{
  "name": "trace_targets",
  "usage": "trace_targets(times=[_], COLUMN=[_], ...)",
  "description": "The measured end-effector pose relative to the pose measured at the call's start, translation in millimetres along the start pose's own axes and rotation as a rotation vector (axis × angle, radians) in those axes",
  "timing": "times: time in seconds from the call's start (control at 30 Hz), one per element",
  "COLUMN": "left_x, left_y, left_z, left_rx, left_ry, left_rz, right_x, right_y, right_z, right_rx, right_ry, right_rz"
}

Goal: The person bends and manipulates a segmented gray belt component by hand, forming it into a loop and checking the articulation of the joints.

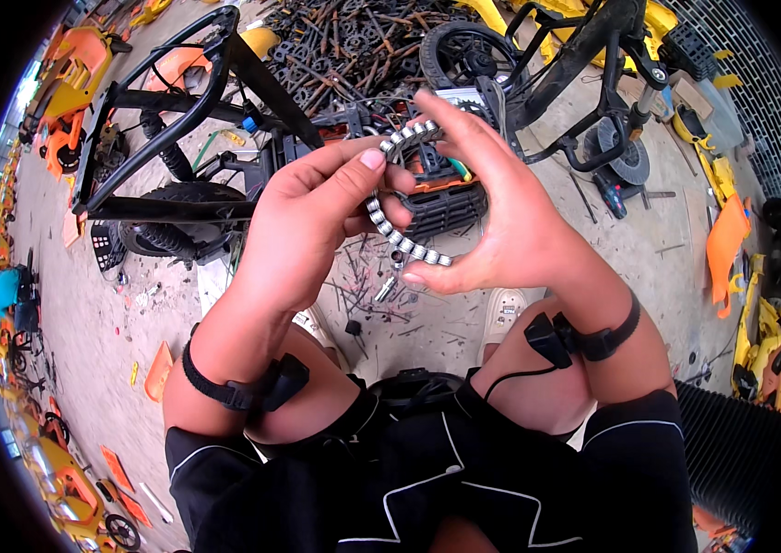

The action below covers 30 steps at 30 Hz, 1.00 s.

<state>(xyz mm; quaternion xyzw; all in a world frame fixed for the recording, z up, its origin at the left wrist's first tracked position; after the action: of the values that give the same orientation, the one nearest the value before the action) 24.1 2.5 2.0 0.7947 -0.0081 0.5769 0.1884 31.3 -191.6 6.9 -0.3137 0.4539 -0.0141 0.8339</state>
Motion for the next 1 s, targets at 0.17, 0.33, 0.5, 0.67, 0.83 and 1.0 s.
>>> trace_targets(times=[0.17,0.33,0.5,0.67,0.83,1.0], left_x=[0.9,-1.5,-2.3,-6.9,-17.4,-25.0], left_y=[-1.8,-5.3,-5.6,-11.2,-12.6,-17.9], left_z=[1.8,5.0,7.0,10.2,20.5,33.4], left_rx=[-0.017,-0.053,0.02,0.046,-0.002,-0.066], left_ry=[0.008,0.037,0.115,0.126,0.165,0.202], left_rz=[-0.015,-0.03,0.135,0.218,0.287,0.334], right_x=[4.1,15.1,26.1,35.2,36.7,40.9], right_y=[5.1,4.2,0.8,-2.0,1.9,0.9], right_z=[-1.7,-1.5,0.0,4.1,4.6,5.4], right_rx=[0.075,0.127,0.184,0.154,0.153,0.1], right_ry=[0.004,0.031,0.135,0.201,0.226,0.263], right_rz=[0.191,0.353,0.595,0.694,0.756,0.771])
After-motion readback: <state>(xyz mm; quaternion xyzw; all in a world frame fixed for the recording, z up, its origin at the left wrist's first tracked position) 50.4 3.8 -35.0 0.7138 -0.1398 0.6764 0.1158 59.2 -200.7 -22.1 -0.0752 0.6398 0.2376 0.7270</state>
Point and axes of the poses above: each hand's wrist, its own z-axis towards the middle knuckle, its own y-axis out of the palm, x = y × z, the point moved 2 cm from there along z, towards the middle knuckle, and after that the axes turned 6 degrees about -y, right-handed, at the moved point
